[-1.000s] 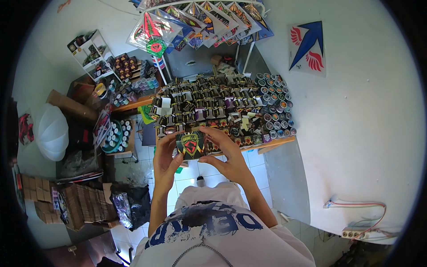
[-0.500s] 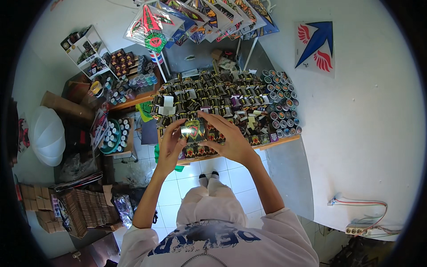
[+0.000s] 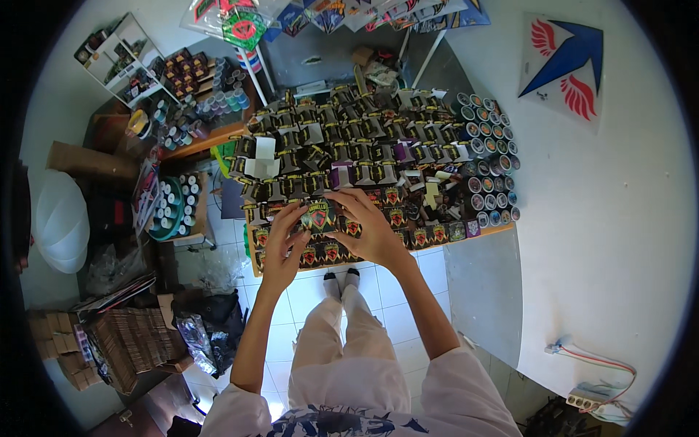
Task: The person assembles small firework units by opening rectangular boxes, inserting cylindrical components, and closing the boxes. They repeat this process for multiple units, handling the boxes and components by hand in a retail setting.
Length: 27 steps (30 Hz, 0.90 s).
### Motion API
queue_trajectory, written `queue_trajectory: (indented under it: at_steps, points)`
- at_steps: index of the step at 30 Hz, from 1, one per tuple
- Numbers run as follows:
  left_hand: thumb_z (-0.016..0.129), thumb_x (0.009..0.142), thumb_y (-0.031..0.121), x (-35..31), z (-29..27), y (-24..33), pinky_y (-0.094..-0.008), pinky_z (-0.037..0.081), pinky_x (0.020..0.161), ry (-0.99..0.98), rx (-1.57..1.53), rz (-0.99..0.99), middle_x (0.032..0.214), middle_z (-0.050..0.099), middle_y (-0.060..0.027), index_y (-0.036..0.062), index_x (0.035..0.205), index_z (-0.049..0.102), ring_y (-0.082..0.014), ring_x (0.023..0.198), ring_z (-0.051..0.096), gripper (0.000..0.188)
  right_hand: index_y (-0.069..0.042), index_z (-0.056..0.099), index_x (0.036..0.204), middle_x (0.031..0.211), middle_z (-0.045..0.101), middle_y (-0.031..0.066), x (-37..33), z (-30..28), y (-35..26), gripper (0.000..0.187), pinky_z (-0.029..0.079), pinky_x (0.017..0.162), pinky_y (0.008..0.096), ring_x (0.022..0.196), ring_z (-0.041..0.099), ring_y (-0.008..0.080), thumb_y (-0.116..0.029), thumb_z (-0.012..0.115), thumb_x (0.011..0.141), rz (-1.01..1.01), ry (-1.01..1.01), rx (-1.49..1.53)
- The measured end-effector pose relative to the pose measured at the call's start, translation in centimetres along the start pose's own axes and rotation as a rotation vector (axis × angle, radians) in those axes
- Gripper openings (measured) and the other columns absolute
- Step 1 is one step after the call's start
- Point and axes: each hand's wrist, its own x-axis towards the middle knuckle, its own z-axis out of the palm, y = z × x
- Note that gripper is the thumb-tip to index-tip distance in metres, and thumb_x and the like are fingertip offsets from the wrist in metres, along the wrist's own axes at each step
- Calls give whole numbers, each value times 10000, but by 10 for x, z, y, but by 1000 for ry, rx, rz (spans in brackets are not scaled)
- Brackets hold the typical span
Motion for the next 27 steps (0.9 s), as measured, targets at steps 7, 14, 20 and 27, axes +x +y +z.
queue_trajectory:
  at_steps: [7,14,20,27]
  points:
    - [625,1069,35,6,11,-79,-405,546,1108,39,70,-30,1608,491,-183,97,1499,631,-327,1433,578,435,-131,545,1531,1488,522,87,25,27,85,734,554,1175,436,1367,595,289,-13,853,874,77,15,24]
    - [611,1066,9,16,24,-113,-456,508,1148,1,188,-28,1641,456,-232,95,1530,613,-398,1471,546,472,-137,558,1542,1546,518,89,35,27,121,715,555,1139,443,1412,569,311,-72,855,895,111,-33,-124]
    - [618,1059,-4,18,29,-117,-462,510,1142,-6,231,12,1655,440,-244,95,1552,594,-415,1471,541,503,-163,620,1506,1549,544,106,34,23,139,613,517,1115,461,1381,580,350,-122,823,929,-35,-61,-213]
    - [639,1057,18,19,28,-120,-462,499,1148,6,290,17,1655,443,-250,88,1556,586,-423,1474,534,507,-160,636,1488,1542,536,118,36,25,144,595,521,1116,457,1380,576,364,-85,814,924,-38,-50,-216]
